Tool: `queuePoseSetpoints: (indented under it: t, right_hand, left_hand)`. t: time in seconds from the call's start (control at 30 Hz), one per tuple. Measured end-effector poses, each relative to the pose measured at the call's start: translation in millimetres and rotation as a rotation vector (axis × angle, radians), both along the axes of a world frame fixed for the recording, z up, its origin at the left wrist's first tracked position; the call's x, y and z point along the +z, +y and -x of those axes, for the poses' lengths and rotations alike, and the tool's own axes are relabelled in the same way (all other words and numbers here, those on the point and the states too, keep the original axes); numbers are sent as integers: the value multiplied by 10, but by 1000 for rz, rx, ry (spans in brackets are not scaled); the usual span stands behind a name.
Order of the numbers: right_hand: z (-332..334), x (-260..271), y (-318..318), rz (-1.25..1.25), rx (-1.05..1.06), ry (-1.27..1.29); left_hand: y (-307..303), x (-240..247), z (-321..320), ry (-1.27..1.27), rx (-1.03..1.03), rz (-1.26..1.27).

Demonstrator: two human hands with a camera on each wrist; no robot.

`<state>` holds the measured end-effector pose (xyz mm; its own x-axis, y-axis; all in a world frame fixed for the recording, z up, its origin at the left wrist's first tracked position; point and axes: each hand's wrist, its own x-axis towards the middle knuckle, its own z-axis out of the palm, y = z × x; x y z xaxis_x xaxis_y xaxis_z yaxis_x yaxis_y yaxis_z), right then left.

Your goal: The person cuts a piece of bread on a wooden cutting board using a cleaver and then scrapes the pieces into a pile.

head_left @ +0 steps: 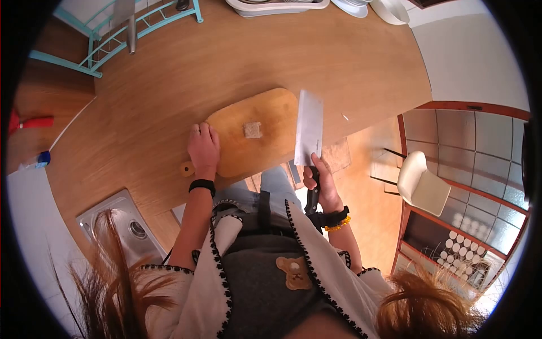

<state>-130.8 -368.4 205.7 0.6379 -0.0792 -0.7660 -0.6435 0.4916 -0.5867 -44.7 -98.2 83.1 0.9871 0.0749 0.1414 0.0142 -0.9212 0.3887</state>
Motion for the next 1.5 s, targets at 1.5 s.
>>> queuePoseSetpoints:
  t: [1.5]
  right_hand:
    - [620, -728, -55, 369, 118, 154]
  left_hand:
    - [21, -67, -2, -58, -9, -3]
